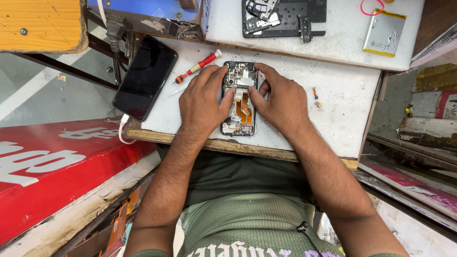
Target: The person repairs a disassembled smartphone on a workbench, using their fingers and a screwdriver to manipulate internal components, reposition the phone, and work on the exposed board and connectors. They occasionally move small parts aside and reorient the phone body while continuing the repair.
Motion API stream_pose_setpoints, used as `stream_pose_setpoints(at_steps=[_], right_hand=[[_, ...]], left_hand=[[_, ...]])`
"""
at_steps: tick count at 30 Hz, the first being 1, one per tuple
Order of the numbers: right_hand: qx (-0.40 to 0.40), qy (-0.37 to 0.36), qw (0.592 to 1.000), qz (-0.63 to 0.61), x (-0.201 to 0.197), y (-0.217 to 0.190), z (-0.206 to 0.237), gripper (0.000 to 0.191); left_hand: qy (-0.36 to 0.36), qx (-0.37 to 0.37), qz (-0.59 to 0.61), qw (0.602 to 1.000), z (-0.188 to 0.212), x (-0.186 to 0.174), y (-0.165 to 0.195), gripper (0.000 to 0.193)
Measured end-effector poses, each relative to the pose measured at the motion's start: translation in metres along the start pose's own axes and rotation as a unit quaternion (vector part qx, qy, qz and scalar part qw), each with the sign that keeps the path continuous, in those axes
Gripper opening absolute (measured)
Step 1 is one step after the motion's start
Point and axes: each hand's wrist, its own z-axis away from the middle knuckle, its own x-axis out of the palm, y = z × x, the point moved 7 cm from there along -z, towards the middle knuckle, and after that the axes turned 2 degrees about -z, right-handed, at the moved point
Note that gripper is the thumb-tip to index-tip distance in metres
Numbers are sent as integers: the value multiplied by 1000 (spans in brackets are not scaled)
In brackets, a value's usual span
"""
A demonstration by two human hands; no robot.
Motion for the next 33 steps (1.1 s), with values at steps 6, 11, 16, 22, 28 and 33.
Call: stream_pose_setpoints(at_steps=[6,11,16,22,28,33], right_hand=[[-1,-2,999,33,0,-1,-1,57],[-16,-10,999,32,1,-1,-2,61],[-8,-9,999,37,3,0,-2,58],[-15,-27,999,41,3,-1,-4,64],[-17,-5,999,33,2,-3,-2,60],[-12,-7,999,46,4,-1,-3,55]], left_hand=[[-6,10,-15,1000,-4,-3,3,59],[9,38,-41,998,-5,-3,6,58],[22,52,-65,996,-1,0,6,55],[35,55,-57,996,-2,-2,5,64],[45,82,-102,990,-1,-1,11,60],[57,95,-120,987,2,1,15,50]])
